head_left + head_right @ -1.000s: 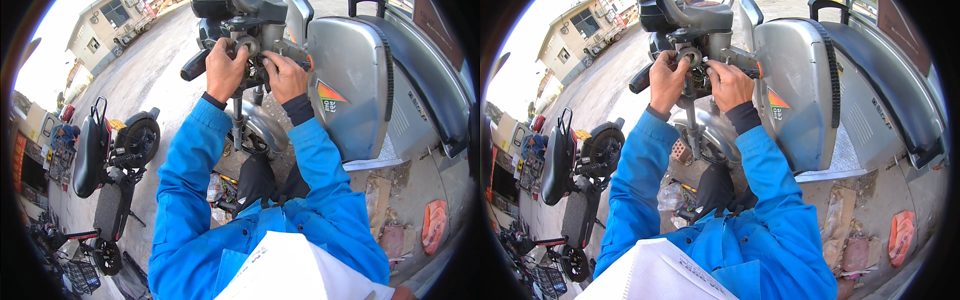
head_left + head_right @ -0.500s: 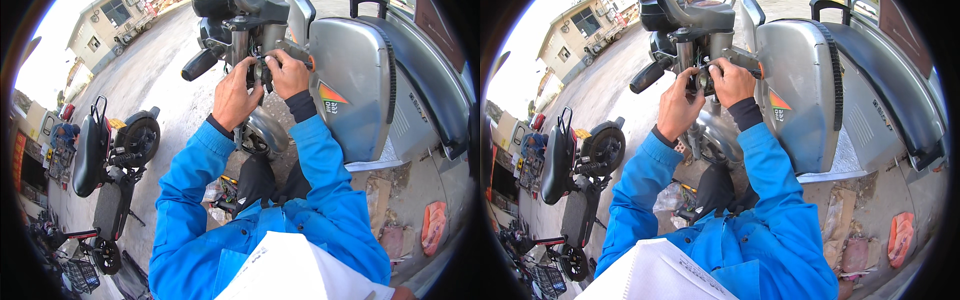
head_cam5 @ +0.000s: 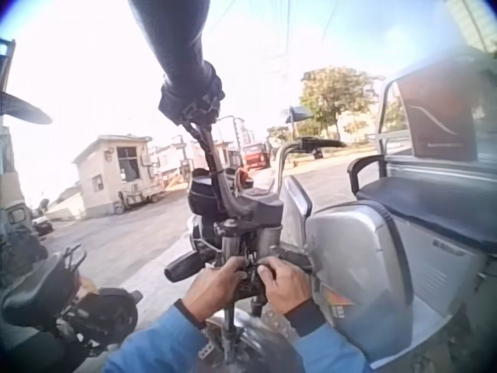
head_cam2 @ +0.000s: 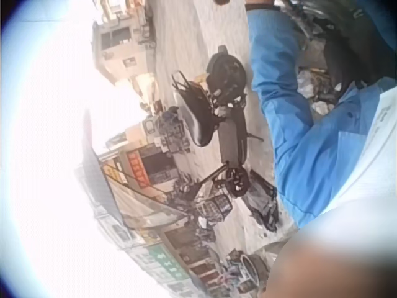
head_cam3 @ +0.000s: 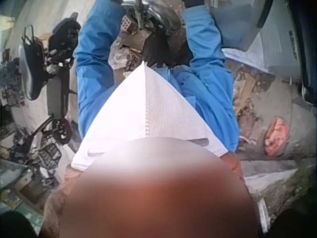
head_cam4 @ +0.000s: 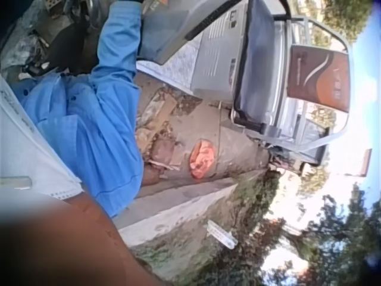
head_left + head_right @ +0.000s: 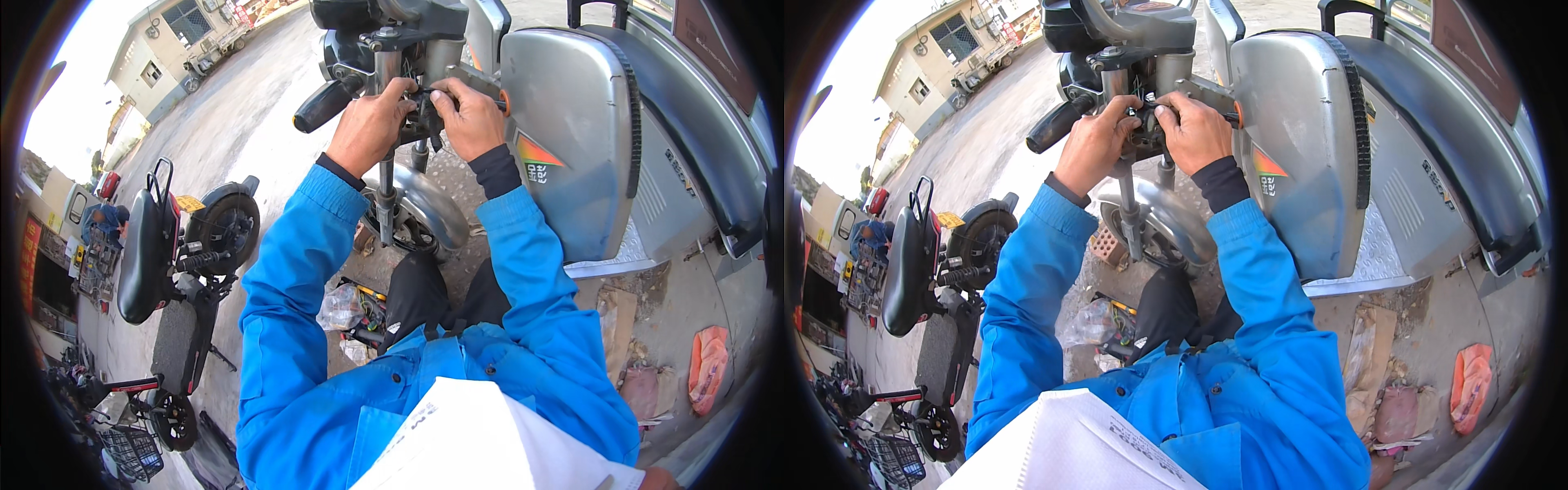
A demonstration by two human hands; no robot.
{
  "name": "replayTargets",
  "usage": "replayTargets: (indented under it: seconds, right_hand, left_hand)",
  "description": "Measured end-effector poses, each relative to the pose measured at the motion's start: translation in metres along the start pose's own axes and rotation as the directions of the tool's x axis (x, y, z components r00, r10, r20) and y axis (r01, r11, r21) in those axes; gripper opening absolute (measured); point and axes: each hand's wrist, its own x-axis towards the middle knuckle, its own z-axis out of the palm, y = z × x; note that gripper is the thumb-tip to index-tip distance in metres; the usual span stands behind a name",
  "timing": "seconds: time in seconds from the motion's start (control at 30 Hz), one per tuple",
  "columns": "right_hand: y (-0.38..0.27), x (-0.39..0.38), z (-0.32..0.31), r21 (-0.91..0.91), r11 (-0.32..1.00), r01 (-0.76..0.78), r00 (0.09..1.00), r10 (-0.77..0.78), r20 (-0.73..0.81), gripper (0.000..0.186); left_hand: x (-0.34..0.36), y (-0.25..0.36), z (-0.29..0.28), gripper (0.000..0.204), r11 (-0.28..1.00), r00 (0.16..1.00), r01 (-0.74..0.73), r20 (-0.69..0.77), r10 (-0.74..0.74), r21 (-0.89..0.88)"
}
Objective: The person repairs the wiring of an electric scooter's handlebar assembly. They strip wire ends, connect wires, and secure them with electrical tape. The person uses pliers and electrical tape to complete the repair.
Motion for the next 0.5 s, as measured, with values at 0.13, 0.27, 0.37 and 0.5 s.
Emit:
replayTargets:
  seconds: [0.13,0.27,0.37,0.5]
  right_hand:
    - [0.000,0.002,0.000,0.071,0.995,0.065,0.998,-0.064,-0.017,0.024]
    - [0.003,0.005,0.000,0.084,0.996,0.020,0.999,-0.023,0.031,0.025]
    - [0.007,0.005,0.001,0.158,0.985,-0.066,0.995,0.053,0.082,0.026]
    - [0.009,0.004,0.004,0.262,0.962,-0.071,0.996,0.056,0.065,0.028]
  left_hand:
    - [0.013,-0.001,-0.013,0.033,0.922,0.992,-0.112,0.103,0.079,0.370]
    - [0.029,-0.006,-0.017,0.026,0.825,0.953,-0.302,0.117,0.281,0.478]
    - [0.038,-0.009,-0.015,0.021,0.800,0.935,-0.353,0.139,0.328,0.485]
    - [0.038,-0.013,-0.011,0.018,0.776,0.929,-0.351,0.087,0.361,0.524]
